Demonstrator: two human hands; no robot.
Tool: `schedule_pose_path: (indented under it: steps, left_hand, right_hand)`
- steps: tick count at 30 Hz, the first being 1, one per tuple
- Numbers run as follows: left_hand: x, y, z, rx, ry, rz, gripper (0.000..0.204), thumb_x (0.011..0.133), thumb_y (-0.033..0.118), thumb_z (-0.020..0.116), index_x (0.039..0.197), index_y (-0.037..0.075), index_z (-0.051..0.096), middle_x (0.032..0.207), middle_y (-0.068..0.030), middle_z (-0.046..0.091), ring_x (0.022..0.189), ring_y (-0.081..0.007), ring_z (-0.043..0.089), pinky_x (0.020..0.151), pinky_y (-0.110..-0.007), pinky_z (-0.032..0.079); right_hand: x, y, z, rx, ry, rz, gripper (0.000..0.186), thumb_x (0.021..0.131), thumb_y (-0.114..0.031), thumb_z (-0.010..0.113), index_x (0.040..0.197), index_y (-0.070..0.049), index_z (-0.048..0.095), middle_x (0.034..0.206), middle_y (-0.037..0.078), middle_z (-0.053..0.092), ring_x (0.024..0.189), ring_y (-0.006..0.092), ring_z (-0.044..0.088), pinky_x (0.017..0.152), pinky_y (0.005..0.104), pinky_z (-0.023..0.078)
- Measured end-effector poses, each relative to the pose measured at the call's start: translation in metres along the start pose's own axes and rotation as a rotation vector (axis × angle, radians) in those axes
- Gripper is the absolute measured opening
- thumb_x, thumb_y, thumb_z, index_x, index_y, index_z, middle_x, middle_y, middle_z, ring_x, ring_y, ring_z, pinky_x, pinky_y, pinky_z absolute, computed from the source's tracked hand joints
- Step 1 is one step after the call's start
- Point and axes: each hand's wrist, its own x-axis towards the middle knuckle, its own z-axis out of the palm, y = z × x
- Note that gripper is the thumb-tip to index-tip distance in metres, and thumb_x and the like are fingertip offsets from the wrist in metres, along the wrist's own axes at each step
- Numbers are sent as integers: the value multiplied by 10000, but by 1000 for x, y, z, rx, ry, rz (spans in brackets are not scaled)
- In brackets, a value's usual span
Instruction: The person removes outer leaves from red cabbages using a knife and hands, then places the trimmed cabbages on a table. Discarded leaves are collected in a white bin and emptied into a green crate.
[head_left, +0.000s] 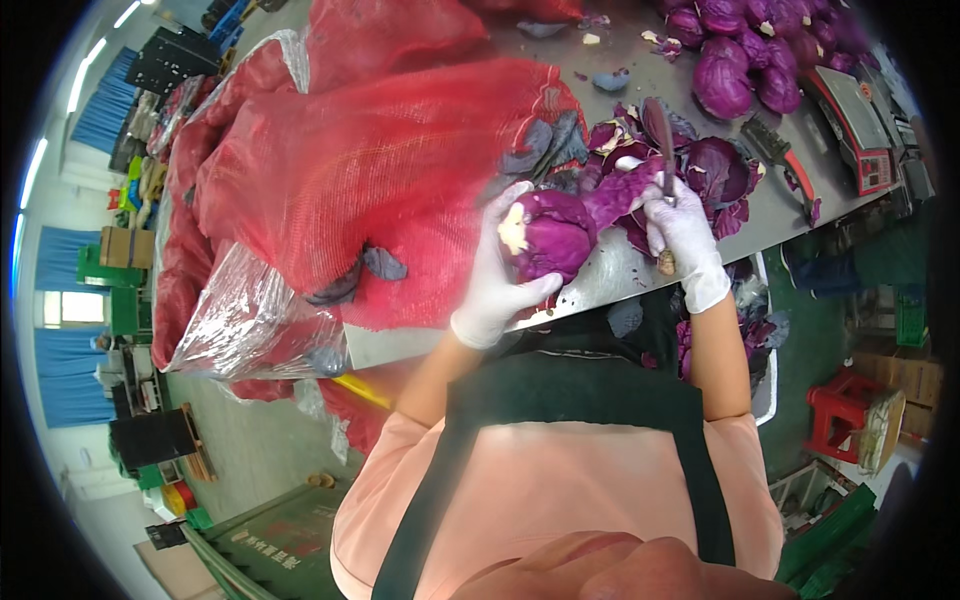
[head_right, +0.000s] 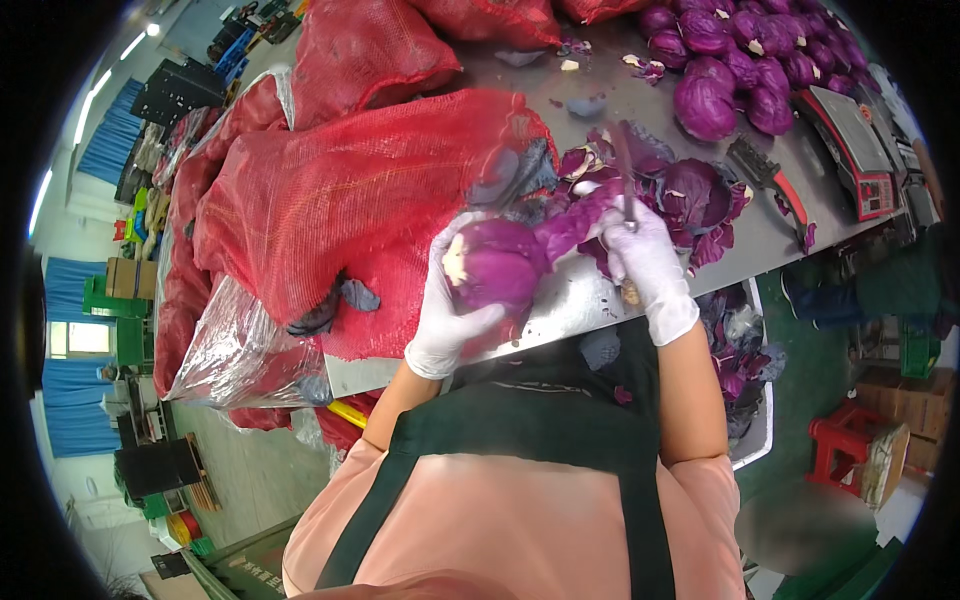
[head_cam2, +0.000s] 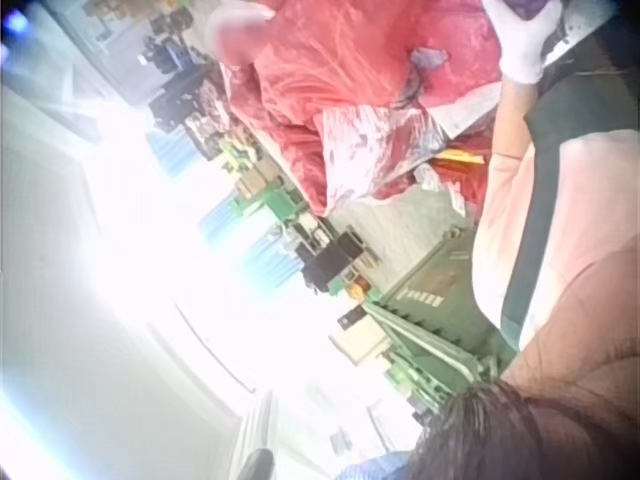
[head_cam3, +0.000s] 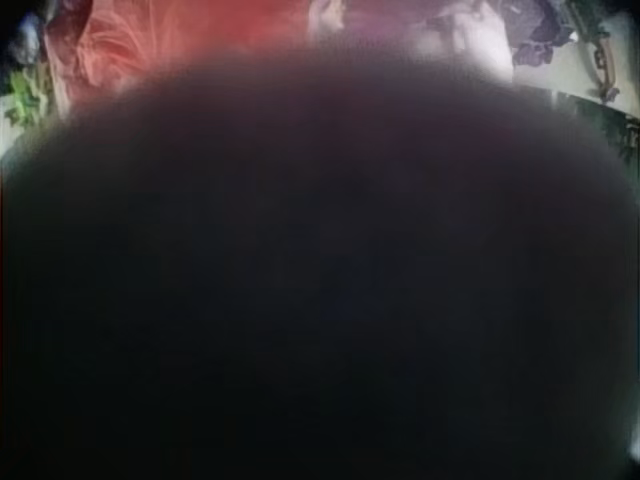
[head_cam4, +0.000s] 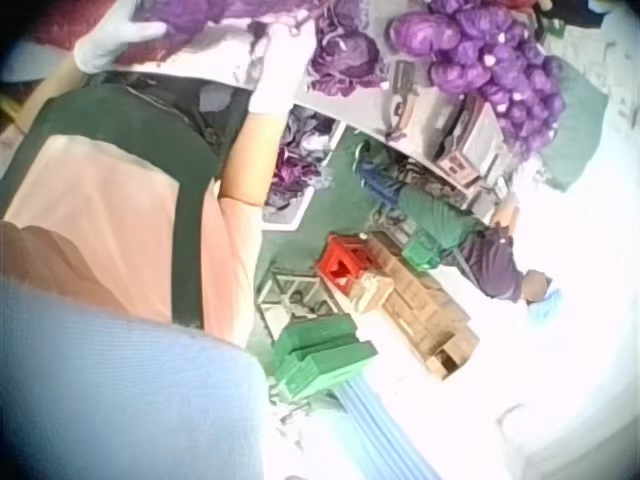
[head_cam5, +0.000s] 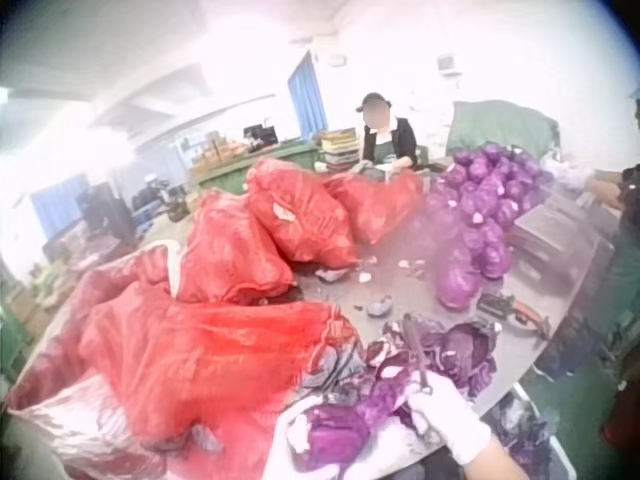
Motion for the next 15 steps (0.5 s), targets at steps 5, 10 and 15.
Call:
schedule_pose_path:
  steps: [5, 10, 15]
  left_hand:
    - [7, -7, -5, -684, -5, -149, 898, 800, 247, 749, 1533, 71, 260, 1503, -198, 386, 1400, -332, 436, 1150, -480, 410]
    - [11, -11, -5, -1435, -7, -323, 1003, 828, 643, 697, 1547, 88, 272, 1529, -270, 350, 1411, -535, 332, 1010, -713, 459]
    - [31, -11, 4, -1301, -4, -331, 873, 892, 552, 671, 1528, 73, 313, 1508, -268, 398, 1404, -458, 401, 1055, -582, 467]
  right_hand:
    - [5, -11, -15, -575, 275, -468, 577, 959, -77, 588, 1504, -165, 420, 816, 43, 586, 642, 140, 589, 639, 310, 525]
    - [-21, -41, 11, -580, 329, -541, 585, 920, -34, 600, 1481, -149, 480, 893, 25, 625, 801, 137, 606, 800, 285, 512]
    - [-51, -43, 35, -107, -133, -460, 701, 850, -90, 778, 1485, -110, 483, 1394, 55, 578, 1125, 129, 581, 964, 308, 493]
